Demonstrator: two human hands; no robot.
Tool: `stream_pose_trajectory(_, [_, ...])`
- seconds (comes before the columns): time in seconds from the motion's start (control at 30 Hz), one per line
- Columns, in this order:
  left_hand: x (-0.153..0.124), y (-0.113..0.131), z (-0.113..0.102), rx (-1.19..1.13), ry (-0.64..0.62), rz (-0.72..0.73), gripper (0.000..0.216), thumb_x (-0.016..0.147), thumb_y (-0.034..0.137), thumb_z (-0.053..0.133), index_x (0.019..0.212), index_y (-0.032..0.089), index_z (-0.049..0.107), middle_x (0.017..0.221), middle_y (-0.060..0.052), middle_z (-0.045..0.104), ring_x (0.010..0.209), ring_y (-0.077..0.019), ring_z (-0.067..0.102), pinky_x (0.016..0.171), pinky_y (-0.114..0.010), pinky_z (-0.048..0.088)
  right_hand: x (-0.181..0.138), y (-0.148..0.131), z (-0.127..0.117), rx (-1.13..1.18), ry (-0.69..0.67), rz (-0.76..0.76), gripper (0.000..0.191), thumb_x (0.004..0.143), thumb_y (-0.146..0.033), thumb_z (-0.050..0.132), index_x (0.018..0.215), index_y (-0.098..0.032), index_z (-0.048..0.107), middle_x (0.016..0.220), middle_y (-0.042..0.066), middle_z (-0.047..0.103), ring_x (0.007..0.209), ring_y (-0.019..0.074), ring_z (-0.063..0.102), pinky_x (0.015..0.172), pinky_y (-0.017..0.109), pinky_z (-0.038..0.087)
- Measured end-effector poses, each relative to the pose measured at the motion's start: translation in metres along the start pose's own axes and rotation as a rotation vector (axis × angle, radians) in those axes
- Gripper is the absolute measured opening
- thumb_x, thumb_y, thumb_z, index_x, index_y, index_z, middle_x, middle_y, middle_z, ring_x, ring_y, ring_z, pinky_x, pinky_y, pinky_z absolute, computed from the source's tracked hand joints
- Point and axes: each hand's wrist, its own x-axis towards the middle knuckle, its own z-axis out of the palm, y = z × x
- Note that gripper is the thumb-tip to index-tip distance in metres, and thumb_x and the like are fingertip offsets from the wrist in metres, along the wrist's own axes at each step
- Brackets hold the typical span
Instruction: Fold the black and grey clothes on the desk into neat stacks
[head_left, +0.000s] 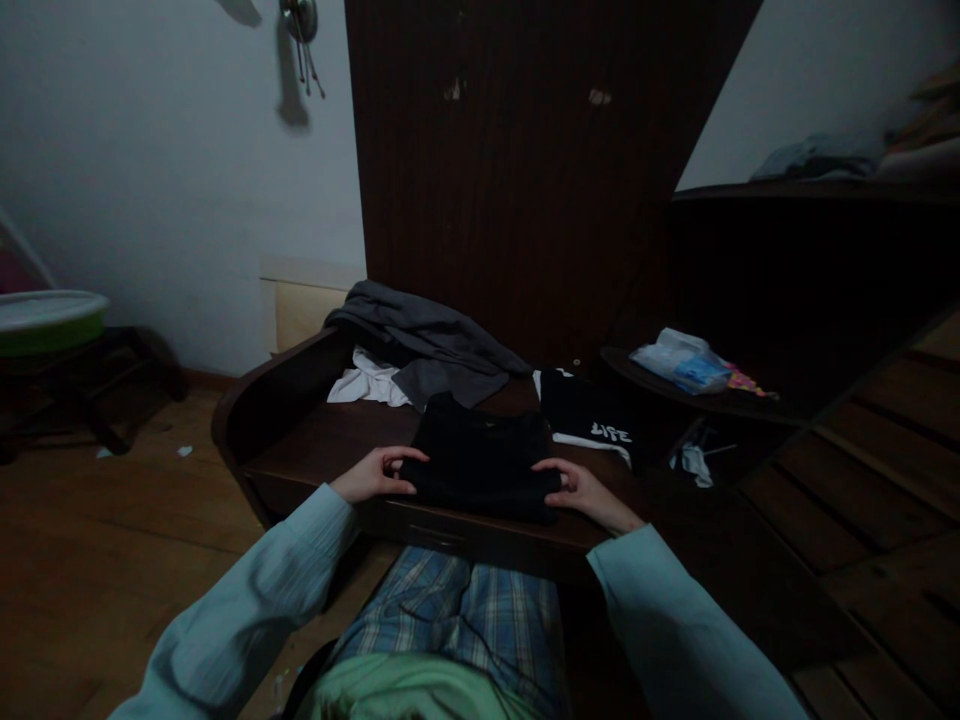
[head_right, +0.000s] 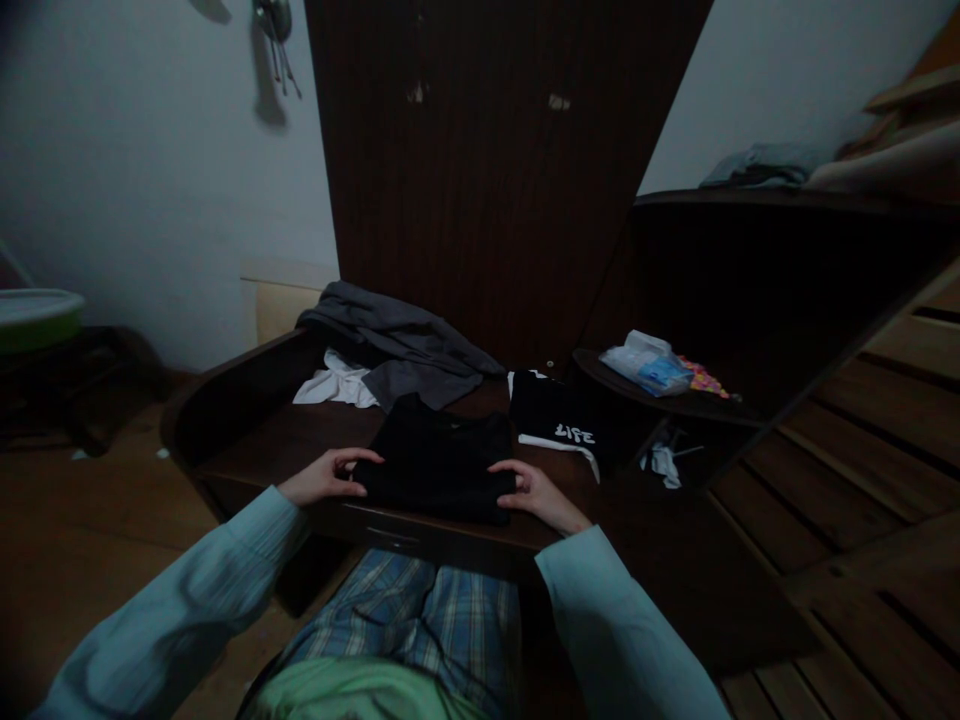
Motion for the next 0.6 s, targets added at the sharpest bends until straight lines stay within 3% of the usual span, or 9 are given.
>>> stream_pose_trajectory(0.23, [0.0030,-0.0010,-0.0016,0.015,0.094,0.026,0.057,0.048,0.029,0.076,0.097,0.012,0.055,0.069,0.002,0.055,0.063,-0.0101,0.050,0.059,-0.021,0.039,-0.0007,-0.0004,0.0006,0.028,0.018,-0.001,0.051,0.052,-0.031,0.074,0.094,-0.020,0.047,0.060,-0.008,0.053,0.051,0.0073,0.050,0.050,0.020,0.039])
stream_pose_trajectory(0.37, [0.0011,0.0029,-0.0010,0.023,0.077,0.043,0.058,0.048,0.030,0.076,0.099,0.014,0.055,0.074,0.001,0.056,0.069,-0.0118,0.051,0.063,-0.022,0.040,-0.0002,0.0034,-0.0012,0.012,0.013,0.008,0.050,0.052,-0.033,0.074,0.093,-0.020,0.048,0.061,-0.007,0.052,0.053,0.0081,0.050,0.050,0.021,0.039])
stream_pose_trajectory(0.6, [-0.0002,0.0052,-0.0010,0.073,0.084,0.081,0.045,0.064,0.040,0.064,0.101,0.016,0.057,0.082,-0.002,0.059,0.077,-0.0140,0.052,0.068,-0.023,0.039,-0.0029,-0.0020,-0.0006,-0.036,-0.034,0.014,0.066,0.053,-0.031,0.074,0.112,-0.021,0.047,0.079,-0.002,0.059,0.070,0.0121,0.056,0.061,0.024,0.044])
